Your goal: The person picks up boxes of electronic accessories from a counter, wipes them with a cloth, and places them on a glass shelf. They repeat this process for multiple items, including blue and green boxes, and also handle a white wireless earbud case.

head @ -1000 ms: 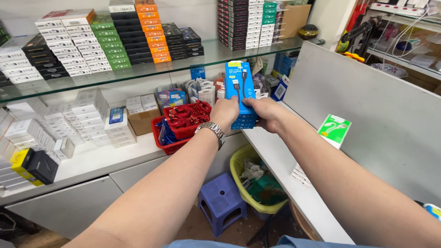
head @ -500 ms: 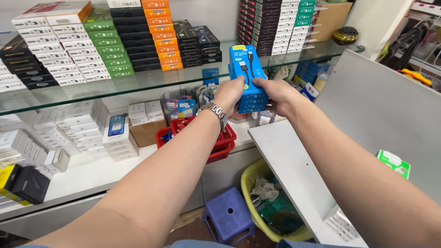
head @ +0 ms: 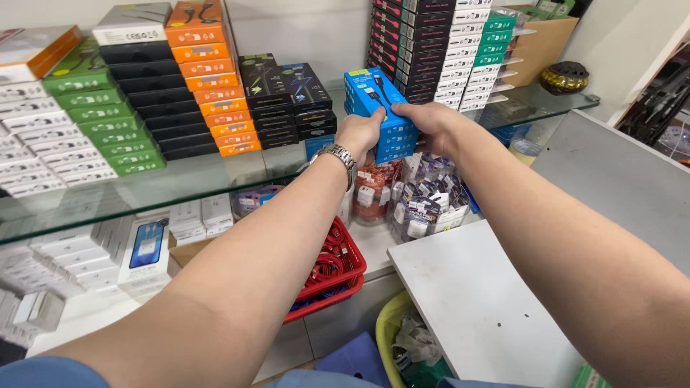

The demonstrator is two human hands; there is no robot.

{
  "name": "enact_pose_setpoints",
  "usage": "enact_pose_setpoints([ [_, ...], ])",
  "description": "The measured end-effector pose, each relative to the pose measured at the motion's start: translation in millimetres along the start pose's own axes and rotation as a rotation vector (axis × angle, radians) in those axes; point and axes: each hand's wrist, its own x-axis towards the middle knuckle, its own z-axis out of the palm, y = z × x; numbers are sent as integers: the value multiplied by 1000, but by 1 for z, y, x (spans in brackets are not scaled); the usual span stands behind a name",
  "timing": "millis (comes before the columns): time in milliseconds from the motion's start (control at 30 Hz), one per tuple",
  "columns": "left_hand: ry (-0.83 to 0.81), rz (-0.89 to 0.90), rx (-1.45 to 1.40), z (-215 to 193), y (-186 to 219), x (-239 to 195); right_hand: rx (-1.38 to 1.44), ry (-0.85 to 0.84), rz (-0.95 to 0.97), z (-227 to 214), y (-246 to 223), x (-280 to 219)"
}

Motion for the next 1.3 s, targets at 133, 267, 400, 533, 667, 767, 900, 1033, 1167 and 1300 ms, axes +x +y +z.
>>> enact_pose_setpoints([
  [133,18,-33,39,3,8,30,28,-1,23,5,-9,46],
  [267,21,-36,-22,11,5,53,102,61,-41,2,-2,71],
  [400,124,51,-139,32,-12,68,282,165,-140,-7,33,67],
  [533,171,134,-195,49,-22,92,646,214,-121,11,45,82],
  [667,223,135,-173,61,-20,120,801,304,-109,21,45,109],
  [767,220,89,-169,68,-19,135,821,329,-120,23,45,127],
  [900,252,62,-155,77,-17,144,766,342,-100,20,42,136],
  [1033,228,28,-179,78,-16,146,705,285,-128,20,44,128],
  [1167,268,43,-149,83,-15,144,720,124,-163,19,41,120],
  [1300,263,48,-166,85,-14,143,709,21,-138,16,30,127],
])
